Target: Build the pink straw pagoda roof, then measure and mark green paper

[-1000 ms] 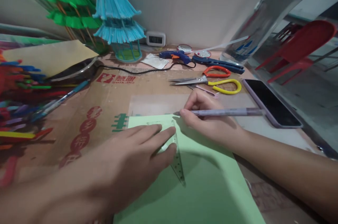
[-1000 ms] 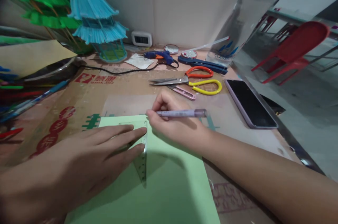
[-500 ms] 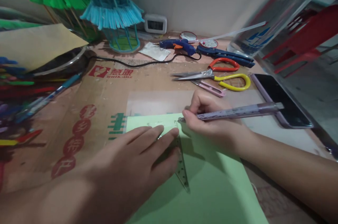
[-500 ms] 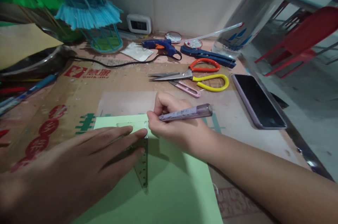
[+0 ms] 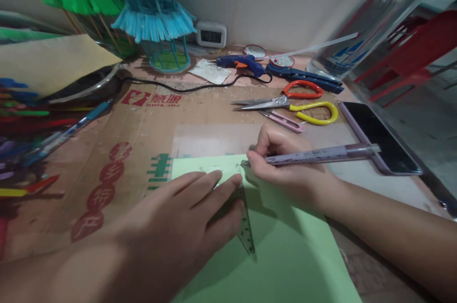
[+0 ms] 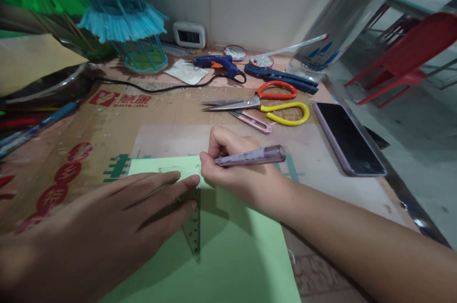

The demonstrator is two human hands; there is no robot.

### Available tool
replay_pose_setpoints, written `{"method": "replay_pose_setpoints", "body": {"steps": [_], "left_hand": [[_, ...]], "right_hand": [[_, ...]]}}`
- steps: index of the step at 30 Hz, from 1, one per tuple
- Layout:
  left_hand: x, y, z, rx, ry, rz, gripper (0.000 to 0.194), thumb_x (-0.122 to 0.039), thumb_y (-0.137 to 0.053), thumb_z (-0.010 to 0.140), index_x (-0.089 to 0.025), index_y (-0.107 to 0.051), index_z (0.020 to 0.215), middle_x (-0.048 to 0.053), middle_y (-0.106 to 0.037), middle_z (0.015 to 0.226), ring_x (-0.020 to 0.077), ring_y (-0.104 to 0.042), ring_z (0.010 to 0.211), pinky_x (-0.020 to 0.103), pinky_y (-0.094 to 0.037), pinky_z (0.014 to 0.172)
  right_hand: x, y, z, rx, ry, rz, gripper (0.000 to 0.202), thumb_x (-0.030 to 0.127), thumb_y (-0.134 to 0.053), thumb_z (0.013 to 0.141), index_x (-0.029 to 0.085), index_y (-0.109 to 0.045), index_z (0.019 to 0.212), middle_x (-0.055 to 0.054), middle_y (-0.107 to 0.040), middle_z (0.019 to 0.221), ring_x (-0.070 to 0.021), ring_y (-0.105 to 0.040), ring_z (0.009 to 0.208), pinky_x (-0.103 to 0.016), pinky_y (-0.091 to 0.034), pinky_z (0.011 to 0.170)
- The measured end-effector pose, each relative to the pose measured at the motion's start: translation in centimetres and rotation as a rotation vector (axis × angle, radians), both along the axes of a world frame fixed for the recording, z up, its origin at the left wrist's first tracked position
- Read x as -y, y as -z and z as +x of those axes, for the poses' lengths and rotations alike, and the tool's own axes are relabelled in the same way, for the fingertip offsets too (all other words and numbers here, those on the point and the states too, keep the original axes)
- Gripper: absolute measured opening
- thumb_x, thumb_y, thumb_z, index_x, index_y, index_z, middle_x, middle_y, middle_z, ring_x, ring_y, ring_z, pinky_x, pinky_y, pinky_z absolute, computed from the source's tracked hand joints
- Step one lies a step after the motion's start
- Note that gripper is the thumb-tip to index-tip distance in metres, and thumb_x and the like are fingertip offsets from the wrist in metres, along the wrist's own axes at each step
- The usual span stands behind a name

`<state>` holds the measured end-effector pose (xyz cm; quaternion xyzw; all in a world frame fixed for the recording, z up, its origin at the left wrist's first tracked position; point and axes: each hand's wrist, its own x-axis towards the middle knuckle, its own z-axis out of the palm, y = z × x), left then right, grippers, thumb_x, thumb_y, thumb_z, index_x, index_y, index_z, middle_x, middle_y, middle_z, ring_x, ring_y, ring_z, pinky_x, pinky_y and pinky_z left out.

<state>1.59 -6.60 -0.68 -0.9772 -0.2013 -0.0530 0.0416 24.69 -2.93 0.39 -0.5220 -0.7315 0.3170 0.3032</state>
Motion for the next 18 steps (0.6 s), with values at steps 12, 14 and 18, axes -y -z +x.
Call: {"method": "replay_pose_setpoints", "body": {"steps": [12, 14, 18], "left_hand": [[-0.06, -0.4, 0.13, -0.014, 0.004, -0.061, 0.046, -0.011, -0.036, 0.089, -0.016, -0.052, 0.131, 0.014, -0.051, 0.145, 0.0322, -0.056, 0.123, 0.052, -0.049, 0.094], [-0.21, -0.59, 0.35, -0.02, 0.002, -0.093, 0.044, -0.008, -0.033, 0.089, -0.017, -0.054, 0.127, 0.013, -0.053, 0.141, 0.0321, -0.056, 0.122, 0.051, -0.051, 0.09], [-0.47, -0.84, 0.67, -0.042, -0.013, -0.157, 0.035, -0.011, -0.032, 0.092, -0.018, -0.057, 0.116, 0.012, -0.056, 0.133, 0.0329, -0.056, 0.12, 0.053, -0.053, 0.089]], "right_hand": [[-0.03, -0.04, -0.07, 0.04, -0.005, 0.104, 0.022, 0.021, -0.061, 0.081, 0.022, -0.043, 0.068, 0.006, -0.046, 0.059, -0.0086, -0.038, 0.05, -0.023, -0.028, 0.047], [0.0, -0.15, -0.14, 0.029, -0.01, 0.105, 0.022, 0.02, -0.059, 0.082, 0.022, -0.042, 0.068, 0.006, -0.045, 0.059, -0.0088, -0.038, 0.05, -0.023, -0.028, 0.047], [0.13, -0.35, -0.23, 0.019, -0.052, 0.127, 0.022, 0.016, -0.056, 0.081, 0.022, -0.04, 0.067, 0.006, -0.045, 0.059, -0.0084, -0.038, 0.05, -0.022, -0.028, 0.046]]}}
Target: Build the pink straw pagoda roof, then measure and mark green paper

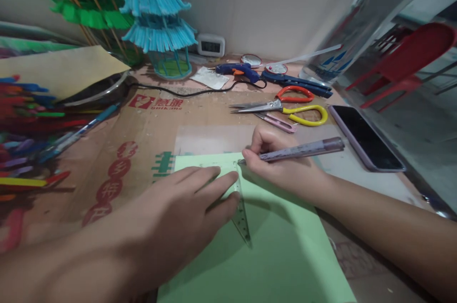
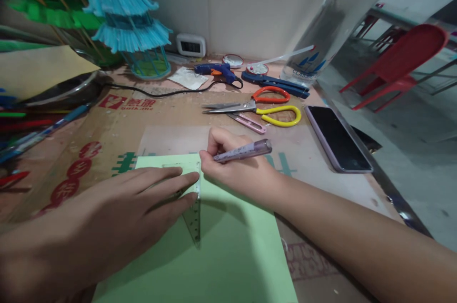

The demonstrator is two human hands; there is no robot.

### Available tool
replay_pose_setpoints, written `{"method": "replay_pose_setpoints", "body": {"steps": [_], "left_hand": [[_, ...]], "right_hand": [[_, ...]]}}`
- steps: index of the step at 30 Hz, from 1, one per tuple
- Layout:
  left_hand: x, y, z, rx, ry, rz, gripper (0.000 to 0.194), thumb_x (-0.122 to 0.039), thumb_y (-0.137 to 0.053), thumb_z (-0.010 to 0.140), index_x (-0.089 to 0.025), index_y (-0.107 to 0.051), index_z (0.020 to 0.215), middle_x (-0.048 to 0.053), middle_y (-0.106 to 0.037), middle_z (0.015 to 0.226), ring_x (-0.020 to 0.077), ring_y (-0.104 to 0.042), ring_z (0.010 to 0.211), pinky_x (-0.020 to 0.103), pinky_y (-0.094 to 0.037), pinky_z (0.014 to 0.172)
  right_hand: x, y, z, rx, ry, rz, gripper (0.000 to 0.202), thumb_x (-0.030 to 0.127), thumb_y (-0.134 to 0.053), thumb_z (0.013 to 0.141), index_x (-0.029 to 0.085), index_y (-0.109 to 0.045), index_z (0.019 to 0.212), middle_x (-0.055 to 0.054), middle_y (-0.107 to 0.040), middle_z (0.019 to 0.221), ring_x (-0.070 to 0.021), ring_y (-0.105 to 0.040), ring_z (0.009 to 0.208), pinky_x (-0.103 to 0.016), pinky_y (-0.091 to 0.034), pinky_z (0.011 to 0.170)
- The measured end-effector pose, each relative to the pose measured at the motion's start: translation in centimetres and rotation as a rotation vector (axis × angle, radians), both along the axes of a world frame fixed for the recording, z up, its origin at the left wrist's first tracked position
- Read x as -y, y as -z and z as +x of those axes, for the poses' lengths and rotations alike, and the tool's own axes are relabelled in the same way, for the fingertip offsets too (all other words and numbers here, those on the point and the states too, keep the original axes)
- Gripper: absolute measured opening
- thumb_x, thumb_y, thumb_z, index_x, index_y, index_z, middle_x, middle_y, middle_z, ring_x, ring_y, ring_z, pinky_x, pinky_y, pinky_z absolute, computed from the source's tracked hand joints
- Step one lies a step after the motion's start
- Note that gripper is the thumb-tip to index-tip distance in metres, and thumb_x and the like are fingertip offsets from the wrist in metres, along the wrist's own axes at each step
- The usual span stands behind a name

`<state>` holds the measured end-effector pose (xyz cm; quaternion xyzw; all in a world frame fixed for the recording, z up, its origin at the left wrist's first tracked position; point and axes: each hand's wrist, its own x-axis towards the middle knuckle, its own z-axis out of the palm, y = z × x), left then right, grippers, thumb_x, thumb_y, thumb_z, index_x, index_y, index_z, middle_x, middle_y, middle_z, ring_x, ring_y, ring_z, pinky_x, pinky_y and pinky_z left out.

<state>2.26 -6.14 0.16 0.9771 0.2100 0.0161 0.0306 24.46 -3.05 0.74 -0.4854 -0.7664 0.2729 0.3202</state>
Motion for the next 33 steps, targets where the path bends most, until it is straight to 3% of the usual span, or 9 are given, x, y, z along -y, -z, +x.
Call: {"method": "replay_pose_setpoints", "body": {"steps": [6, 15, 25, 33], "left_hand": [[0.0, 0.1, -0.1, 0.03, -0.021, -0.009, 0.034, -0.014, -0.034, 0.094, -0.018, -0.055, 0.12, 0.012, -0.055, 0.136, 0.0337, -0.055, 0.119, 0.055, -0.053, 0.093], [-0.4, 0.7, -0.7, 0.101, -0.006, 0.053, 0.036, -0.013, -0.045, 0.092, -0.021, -0.054, 0.125, 0.008, -0.055, 0.139, 0.0262, -0.055, 0.117, 0.044, -0.05, 0.094], [-0.5, 0.4, -1.0, 0.085, 0.018, 0.073, 0.038, -0.018, -0.048, 0.094, -0.022, -0.053, 0.131, 0.009, -0.056, 0.141, 0.0282, -0.056, 0.118, 0.043, -0.053, 0.091], [-1.1, 1.1, -1.5, 0.107, 0.088, 0.159, 0.041, -0.017, -0.054, 0.089, -0.021, -0.056, 0.13, 0.012, -0.055, 0.144, 0.0301, -0.058, 0.117, 0.044, -0.054, 0.09]], "right_hand": [[0.3, 0.1, 0.1, 0.014, -0.024, 0.023, 0.021, 0.017, -0.057, 0.081, 0.021, -0.042, 0.067, 0.006, -0.045, 0.059, -0.0076, -0.037, 0.05, -0.02, -0.027, 0.046], [1.1, -0.2, 0.2, 0.027, -0.036, -0.044, 0.022, 0.02, -0.058, 0.082, 0.022, -0.042, 0.068, 0.007, -0.046, 0.057, -0.0075, -0.038, 0.048, -0.02, -0.028, 0.044], [1.5, -0.3, 0.4, 0.045, -0.076, -0.056, 0.021, 0.021, -0.059, 0.081, 0.022, -0.042, 0.068, 0.007, -0.045, 0.056, -0.0073, -0.038, 0.047, -0.02, -0.028, 0.043], [1.8, -0.2, 0.7, 0.018, -0.127, -0.101, 0.023, 0.02, -0.06, 0.08, 0.022, -0.041, 0.068, 0.007, -0.046, 0.056, -0.0067, -0.039, 0.048, -0.02, -0.027, 0.044]]}}
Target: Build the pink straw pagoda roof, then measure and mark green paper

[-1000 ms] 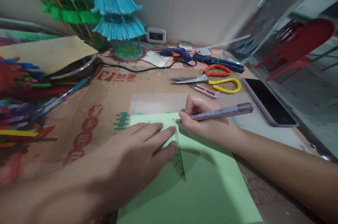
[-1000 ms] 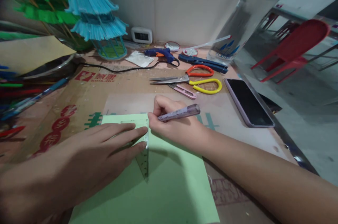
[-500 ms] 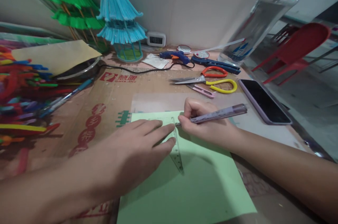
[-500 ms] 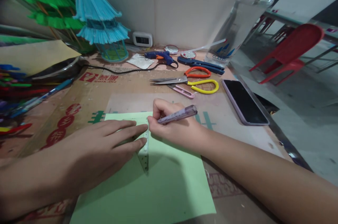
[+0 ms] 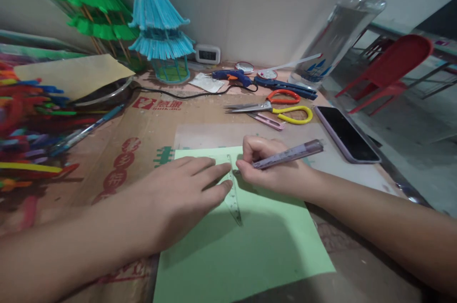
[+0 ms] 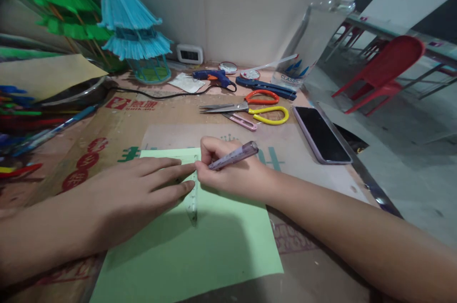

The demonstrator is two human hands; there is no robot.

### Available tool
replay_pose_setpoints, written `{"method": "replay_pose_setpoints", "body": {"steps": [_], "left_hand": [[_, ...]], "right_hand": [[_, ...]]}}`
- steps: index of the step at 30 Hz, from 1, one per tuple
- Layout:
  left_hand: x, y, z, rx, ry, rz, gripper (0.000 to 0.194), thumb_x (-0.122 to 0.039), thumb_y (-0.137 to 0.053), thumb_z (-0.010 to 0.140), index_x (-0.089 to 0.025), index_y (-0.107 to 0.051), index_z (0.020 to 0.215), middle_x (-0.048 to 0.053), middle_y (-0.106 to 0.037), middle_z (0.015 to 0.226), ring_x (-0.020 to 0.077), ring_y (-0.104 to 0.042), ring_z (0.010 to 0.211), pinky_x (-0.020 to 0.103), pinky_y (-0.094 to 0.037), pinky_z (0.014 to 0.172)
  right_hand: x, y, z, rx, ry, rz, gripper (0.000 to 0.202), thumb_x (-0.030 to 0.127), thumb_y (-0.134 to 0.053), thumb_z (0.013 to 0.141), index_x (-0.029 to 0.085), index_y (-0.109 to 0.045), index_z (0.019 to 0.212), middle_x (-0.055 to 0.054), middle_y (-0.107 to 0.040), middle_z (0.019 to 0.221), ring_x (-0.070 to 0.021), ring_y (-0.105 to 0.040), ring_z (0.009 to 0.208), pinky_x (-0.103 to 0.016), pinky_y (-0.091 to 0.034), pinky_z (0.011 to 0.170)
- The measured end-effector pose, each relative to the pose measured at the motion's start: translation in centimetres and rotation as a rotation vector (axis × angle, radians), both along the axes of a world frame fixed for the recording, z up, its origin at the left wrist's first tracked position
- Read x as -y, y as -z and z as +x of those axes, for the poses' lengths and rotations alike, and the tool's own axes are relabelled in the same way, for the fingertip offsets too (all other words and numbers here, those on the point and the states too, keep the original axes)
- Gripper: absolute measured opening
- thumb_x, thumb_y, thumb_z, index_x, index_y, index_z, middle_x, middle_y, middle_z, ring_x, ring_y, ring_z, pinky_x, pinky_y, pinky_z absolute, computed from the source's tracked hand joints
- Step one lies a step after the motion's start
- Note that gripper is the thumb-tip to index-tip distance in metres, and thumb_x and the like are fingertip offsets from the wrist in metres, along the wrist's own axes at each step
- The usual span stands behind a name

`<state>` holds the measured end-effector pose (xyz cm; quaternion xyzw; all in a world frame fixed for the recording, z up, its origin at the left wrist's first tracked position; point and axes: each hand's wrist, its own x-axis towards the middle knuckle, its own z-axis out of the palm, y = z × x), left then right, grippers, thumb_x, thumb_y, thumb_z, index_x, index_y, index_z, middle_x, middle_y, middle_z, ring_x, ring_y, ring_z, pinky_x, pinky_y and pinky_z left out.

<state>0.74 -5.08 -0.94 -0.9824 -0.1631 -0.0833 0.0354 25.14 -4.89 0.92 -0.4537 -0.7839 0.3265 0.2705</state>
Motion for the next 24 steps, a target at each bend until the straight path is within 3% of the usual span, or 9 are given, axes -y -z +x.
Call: {"method": "replay_pose_setpoints", "body": {"steps": [6, 10, 17, 20, 24], "left_hand": [[0.3, -0.2, 1.4, 0.063, -0.048, 0.071, 0.02, -0.024, -0.052, 0.096, -0.022, -0.066, 0.11, 0.01, -0.068, 0.124, 0.0276, -0.065, 0.102, 0.042, -0.056, 0.079], [0.8, -0.9, 2.3, 0.104, -0.089, 0.049, 0.026, -0.032, -0.046, 0.1, -0.02, -0.069, 0.095, 0.009, -0.071, 0.113, 0.0275, -0.066, 0.095, 0.043, -0.056, 0.075], [1.1, -1.3, 2.2, 0.112, -0.104, -0.008, 0.027, -0.032, -0.045, 0.101, -0.021, -0.069, 0.099, 0.008, -0.07, 0.11, 0.0259, -0.065, 0.099, 0.042, -0.054, 0.08], [1.2, -1.3, 2.1, 0.117, -0.098, 0.006, 0.027, -0.032, -0.045, 0.101, -0.02, -0.07, 0.099, 0.009, -0.071, 0.11, 0.0261, -0.066, 0.098, 0.042, -0.054, 0.08], [1.2, -1.2, 2.1, 0.133, -0.086, 0.014, 0.028, -0.032, -0.045, 0.101, -0.02, -0.07, 0.1, 0.009, -0.071, 0.115, 0.0258, -0.066, 0.1, 0.042, -0.054, 0.082]], "right_hand": [[0.3, -0.1, 0.0, -0.024, -0.063, -0.007, 0.023, 0.019, -0.061, 0.08, 0.022, -0.041, 0.068, 0.008, -0.044, 0.056, -0.0065, -0.036, 0.048, -0.021, -0.026, 0.044], [0.2, -0.1, 0.0, -0.027, -0.056, -0.038, 0.023, 0.02, -0.061, 0.08, 0.022, -0.041, 0.068, 0.008, -0.046, 0.057, -0.0068, -0.038, 0.049, -0.021, -0.026, 0.044], [0.2, -1.0, 0.5, -0.067, 0.055, -0.303, 0.012, 0.029, -0.059, 0.085, 0.019, -0.053, 0.084, 0.004, -0.06, 0.061, -0.0089, -0.049, 0.05, -0.021, -0.035, 0.048], [0.7, -1.2, 0.8, -0.111, -0.007, -0.309, 0.014, 0.023, -0.064, 0.079, 0.016, -0.061, 0.091, 0.0, -0.065, 0.076, -0.0095, -0.054, 0.058, -0.021, -0.039, 0.051], [1.5, -0.6, 0.9, -0.096, 0.109, -0.212, 0.008, 0.025, -0.06, 0.083, 0.019, -0.056, 0.085, 0.002, -0.065, 0.069, -0.0108, -0.053, 0.057, -0.023, -0.039, 0.053]]}}
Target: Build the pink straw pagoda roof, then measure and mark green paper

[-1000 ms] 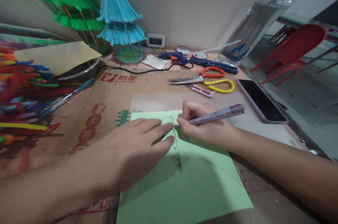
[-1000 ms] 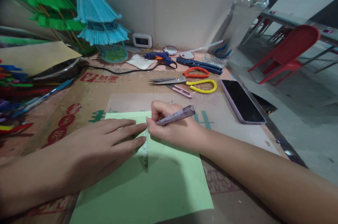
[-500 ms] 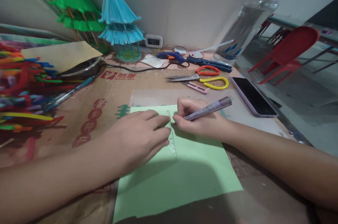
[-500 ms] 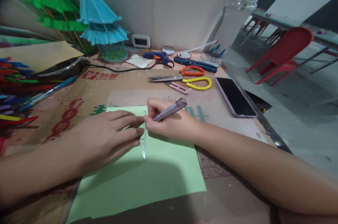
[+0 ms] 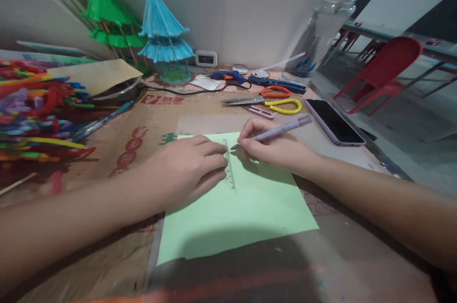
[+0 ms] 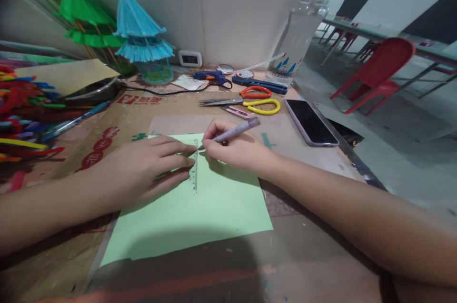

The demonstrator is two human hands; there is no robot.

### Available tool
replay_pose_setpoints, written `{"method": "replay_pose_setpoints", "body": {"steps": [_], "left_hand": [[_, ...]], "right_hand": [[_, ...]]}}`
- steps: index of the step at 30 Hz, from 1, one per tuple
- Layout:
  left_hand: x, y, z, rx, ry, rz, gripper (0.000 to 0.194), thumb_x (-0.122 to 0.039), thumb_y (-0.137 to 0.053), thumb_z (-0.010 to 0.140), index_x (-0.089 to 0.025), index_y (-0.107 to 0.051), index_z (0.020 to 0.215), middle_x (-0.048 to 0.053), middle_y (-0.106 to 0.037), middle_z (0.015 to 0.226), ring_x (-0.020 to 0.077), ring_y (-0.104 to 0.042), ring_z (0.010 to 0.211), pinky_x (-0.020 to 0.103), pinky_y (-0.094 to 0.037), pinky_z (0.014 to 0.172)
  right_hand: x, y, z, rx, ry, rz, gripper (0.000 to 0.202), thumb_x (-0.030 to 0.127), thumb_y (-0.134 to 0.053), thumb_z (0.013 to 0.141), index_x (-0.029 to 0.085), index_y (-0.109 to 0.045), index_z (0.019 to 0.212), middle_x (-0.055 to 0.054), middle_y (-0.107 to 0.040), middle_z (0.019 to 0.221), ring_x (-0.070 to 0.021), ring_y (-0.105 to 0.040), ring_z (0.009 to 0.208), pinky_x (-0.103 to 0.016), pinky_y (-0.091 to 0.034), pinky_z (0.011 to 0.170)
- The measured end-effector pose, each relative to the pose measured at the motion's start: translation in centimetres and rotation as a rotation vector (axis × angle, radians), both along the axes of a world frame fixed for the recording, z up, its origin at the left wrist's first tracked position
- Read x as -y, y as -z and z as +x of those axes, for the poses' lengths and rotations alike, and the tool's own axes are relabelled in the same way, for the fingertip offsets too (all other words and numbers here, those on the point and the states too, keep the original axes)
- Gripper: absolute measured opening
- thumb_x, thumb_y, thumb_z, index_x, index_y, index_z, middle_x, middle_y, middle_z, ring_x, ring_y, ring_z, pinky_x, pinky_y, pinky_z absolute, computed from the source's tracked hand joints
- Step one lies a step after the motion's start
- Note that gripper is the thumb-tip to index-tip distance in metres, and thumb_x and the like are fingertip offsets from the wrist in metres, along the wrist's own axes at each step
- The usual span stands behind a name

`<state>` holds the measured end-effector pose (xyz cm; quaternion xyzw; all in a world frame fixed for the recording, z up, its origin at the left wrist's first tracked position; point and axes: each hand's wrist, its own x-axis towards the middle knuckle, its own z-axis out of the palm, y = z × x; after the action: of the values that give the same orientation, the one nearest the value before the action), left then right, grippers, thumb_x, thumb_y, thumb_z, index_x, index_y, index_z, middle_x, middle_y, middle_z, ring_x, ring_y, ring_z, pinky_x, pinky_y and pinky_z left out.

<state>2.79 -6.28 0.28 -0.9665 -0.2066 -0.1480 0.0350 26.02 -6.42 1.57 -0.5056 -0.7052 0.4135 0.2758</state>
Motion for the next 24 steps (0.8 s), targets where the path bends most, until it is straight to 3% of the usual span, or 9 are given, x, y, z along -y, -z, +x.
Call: {"method": "replay_pose_setpoints", "body": {"steps": [9, 24], "left_hand": [[-0.22, 0.08, 0.04, 0.022, 0.005, -0.046, 0.026, -0.031, -0.047, 0.1, -0.019, -0.07, 0.097, 0.009, -0.069, 0.117, 0.0264, -0.066, 0.104, 0.043, -0.054, 0.087], [-0.29, -0.02, 0.2, 0.009, 0.012, -0.04, 0.028, -0.031, -0.046, 0.1, -0.018, -0.071, 0.097, 0.009, -0.07, 0.11, 0.0238, -0.066, 0.098, 0.038, -0.052, 0.084]], "right_hand": [[0.28, 0.48, -0.71, 0.143, -0.012, 0.183, 0.011, 0.027, -0.058, 0.082, 0.021, -0.05, 0.076, 0.005, -0.059, 0.065, -0.0111, -0.05, 0.059, -0.024, -0.036, 0.055], [0.72, 0.25, -0.48, 0.135, -0.082, 0.159, 0.009, 0.022, -0.058, 0.08, 0.02, -0.052, 0.075, 0.004, -0.058, 0.064, -0.0113, -0.051, 0.061, -0.024, -0.036, 0.057]]}}
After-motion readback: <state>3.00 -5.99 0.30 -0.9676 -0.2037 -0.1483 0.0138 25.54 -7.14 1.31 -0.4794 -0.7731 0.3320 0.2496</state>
